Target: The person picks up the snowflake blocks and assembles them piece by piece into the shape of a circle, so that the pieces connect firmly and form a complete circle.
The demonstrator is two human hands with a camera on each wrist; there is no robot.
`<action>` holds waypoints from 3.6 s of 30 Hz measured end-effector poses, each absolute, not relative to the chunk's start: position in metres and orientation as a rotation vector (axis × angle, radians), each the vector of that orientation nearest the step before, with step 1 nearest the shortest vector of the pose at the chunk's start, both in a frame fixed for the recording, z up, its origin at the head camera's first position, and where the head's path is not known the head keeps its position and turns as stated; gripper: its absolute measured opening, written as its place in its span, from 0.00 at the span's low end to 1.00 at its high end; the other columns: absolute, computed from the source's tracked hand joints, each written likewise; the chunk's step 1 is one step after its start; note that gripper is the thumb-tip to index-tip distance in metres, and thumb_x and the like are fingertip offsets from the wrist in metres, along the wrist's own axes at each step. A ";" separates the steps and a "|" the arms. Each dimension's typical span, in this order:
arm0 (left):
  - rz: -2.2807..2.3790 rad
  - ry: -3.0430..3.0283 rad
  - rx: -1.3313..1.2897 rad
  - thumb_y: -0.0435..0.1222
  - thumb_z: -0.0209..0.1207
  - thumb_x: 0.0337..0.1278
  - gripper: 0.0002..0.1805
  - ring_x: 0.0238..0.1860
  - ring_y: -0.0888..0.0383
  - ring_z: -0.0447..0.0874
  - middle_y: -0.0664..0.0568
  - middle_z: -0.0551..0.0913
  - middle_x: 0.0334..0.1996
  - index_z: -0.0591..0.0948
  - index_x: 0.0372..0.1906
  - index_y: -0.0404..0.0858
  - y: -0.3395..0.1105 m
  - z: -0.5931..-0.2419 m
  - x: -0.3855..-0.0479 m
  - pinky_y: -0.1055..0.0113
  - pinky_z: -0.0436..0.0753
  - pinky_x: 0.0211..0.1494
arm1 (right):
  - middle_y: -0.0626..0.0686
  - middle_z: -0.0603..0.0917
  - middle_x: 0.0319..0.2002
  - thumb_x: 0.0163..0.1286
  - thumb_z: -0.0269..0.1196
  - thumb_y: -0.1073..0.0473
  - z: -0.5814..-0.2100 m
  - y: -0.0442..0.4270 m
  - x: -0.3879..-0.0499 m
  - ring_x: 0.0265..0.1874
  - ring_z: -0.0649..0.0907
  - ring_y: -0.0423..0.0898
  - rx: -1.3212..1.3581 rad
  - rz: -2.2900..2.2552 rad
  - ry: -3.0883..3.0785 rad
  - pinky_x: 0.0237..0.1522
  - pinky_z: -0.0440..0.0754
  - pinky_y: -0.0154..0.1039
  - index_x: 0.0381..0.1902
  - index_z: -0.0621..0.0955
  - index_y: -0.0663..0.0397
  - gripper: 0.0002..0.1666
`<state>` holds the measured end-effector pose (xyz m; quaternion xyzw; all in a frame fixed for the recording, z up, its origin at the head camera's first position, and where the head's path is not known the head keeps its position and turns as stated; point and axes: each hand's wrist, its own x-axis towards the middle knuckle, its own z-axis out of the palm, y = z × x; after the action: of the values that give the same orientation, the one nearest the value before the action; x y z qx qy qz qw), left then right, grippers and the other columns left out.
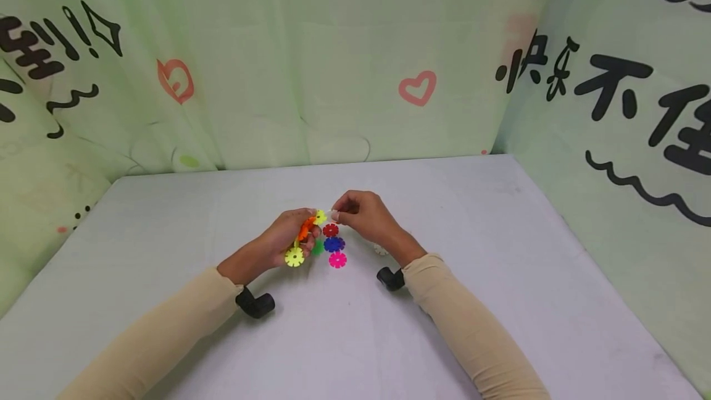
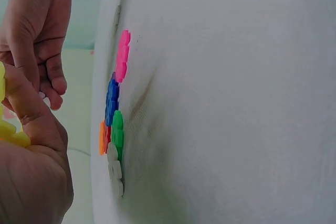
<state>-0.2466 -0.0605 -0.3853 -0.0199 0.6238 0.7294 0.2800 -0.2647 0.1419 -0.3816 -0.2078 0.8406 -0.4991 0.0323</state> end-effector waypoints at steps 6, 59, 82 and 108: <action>1.973 1.676 -0.044 0.42 0.41 0.78 0.18 0.16 0.61 0.71 0.50 0.76 0.27 0.66 0.59 0.34 -0.064 -0.384 -0.245 0.73 0.77 0.21 | 0.52 0.83 0.34 0.66 0.66 0.65 -0.381 0.138 -0.263 0.34 0.83 0.48 -0.718 -1.517 2.626 0.41 0.83 0.40 0.37 0.81 0.59 0.03; 2.069 1.647 -0.227 0.38 0.38 0.70 0.21 0.24 0.58 0.73 0.45 0.78 0.38 0.65 0.63 0.38 -0.081 -0.382 -0.247 0.72 0.77 0.29 | 0.52 0.83 0.38 0.66 0.64 0.64 -0.383 0.218 -0.242 0.37 0.79 0.47 -0.477 -1.077 2.699 0.41 0.77 0.41 0.47 0.83 0.65 0.13; 2.081 1.604 -0.226 0.38 0.38 0.70 0.19 0.23 0.58 0.73 0.46 0.77 0.36 0.66 0.61 0.37 -0.078 -0.389 -0.246 0.73 0.77 0.27 | 0.49 0.80 0.36 0.59 0.70 0.65 -0.392 0.200 -0.240 0.36 0.77 0.47 -0.524 -0.932 2.646 0.40 0.78 0.40 0.43 0.84 0.58 0.13; 2.014 1.628 -0.144 0.42 0.40 0.74 0.22 0.23 0.59 0.72 0.47 0.77 0.34 0.71 0.64 0.36 -0.073 -0.387 -0.243 0.74 0.76 0.27 | 0.50 0.81 0.35 0.63 0.66 0.67 -0.390 0.197 -0.247 0.37 0.77 0.48 -0.537 -1.037 2.653 0.40 0.78 0.40 0.43 0.84 0.58 0.10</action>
<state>-0.2428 -0.0732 -0.3872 -0.0534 0.6043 0.7475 0.2705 -0.2466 0.1975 -0.3899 -0.1840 0.9085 -0.3552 0.1211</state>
